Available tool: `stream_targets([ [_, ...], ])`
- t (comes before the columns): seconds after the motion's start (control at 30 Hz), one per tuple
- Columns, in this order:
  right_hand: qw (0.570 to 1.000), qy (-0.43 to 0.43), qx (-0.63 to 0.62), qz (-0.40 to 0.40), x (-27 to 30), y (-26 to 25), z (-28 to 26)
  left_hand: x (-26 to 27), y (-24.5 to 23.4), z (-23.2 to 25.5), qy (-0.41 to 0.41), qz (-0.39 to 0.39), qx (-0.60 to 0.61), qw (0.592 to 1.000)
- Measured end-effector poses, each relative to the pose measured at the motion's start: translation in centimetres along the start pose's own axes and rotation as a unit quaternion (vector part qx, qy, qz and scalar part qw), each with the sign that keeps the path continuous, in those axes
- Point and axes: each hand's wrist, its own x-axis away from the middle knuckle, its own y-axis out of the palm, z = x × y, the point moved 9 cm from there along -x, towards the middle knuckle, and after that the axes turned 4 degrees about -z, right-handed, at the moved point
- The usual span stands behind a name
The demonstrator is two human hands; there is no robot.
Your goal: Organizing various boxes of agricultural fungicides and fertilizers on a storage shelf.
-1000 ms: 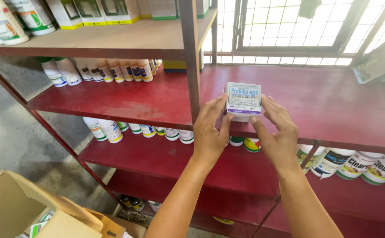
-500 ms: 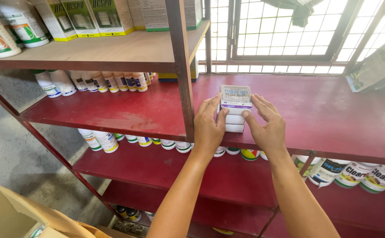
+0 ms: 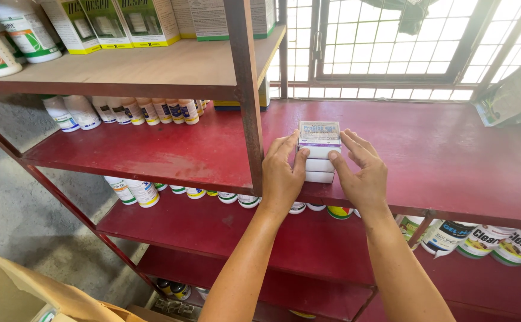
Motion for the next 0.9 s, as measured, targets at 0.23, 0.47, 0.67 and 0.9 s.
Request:
stream_targets([
  [0.23, 0.999, 0.029, -0.026, -0.007, 0.3, 0.2, 0.7, 0.3, 0.2, -0.4, -0.007, -0.003, 0.007, 1.0],
  [0.47, 0.982, 0.127, -0.105, -0.09, 0.8, 1.2, 1.0, 0.9, 2.1, -2.2, -0.069, -0.074, 0.108, 0.989],
  [0.67, 0.971, 0.145, -0.132, -0.136, 1.9, 2.4, 0.6, 1.9, 3.5, -3.0, -0.155, -0.148, 0.145, 0.966],
  [0.9, 0.977, 0.168, -0.092, -0.096, 2.2, 0.4, -0.6, 1.7, 4.1, -1.1, -0.117, -0.165, 0.183, 0.962],
])
